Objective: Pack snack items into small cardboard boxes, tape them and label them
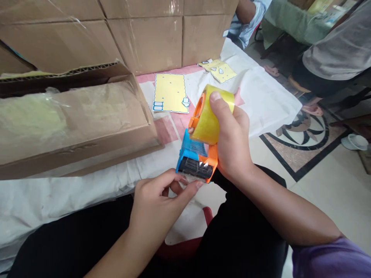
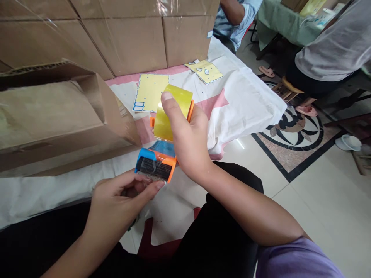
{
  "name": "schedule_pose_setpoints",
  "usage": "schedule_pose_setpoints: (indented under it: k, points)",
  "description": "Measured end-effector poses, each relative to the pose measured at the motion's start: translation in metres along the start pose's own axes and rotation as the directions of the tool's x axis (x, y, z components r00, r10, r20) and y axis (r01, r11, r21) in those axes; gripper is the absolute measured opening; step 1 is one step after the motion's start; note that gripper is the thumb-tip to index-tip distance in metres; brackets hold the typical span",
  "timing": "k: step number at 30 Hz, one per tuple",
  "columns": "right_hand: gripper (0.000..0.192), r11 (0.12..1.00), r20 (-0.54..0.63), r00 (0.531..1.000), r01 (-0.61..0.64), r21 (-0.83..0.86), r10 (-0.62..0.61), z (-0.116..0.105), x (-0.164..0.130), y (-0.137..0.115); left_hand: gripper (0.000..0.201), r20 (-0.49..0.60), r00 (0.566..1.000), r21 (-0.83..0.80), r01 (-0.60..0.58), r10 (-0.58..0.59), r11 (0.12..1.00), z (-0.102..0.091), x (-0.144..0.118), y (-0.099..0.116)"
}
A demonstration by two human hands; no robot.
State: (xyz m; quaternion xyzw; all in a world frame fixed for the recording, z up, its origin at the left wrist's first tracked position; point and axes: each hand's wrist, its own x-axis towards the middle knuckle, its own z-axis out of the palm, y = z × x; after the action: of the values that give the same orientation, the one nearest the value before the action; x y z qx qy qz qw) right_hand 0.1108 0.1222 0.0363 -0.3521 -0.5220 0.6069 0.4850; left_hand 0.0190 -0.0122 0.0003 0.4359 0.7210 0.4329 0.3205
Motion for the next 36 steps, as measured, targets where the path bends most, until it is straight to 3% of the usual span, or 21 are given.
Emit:
schedule_pose_setpoints:
  k: [12, 22, 36]
  points:
    - [0.046, 1.000, 0.034, 0.999, -0.007, 0.006, 0.007, -0.001, 0.000, 0.009, 0.027, -0.004, 1.000, 0.016, 0.002, -0.002, 1.000, -0.002, 0.004, -0.004]
    - [0.042, 0.997, 0.002, 0.999, -0.054, -0.054, 0.054, -0.010, 0.006, 0.004, 0.037, 0.165, 0.976, -0.056, -0.132, 0.139, 0.990, -0.012, 0.008, -0.002]
    - [0.035, 0.995, -0.018, 0.997, -0.071, 0.068, 0.073, -0.008, 0.003, 0.004, 0.041, 0.137, 0.987, -0.076, -0.078, 0.088, 0.994, -0.011, 0.009, -0.005]
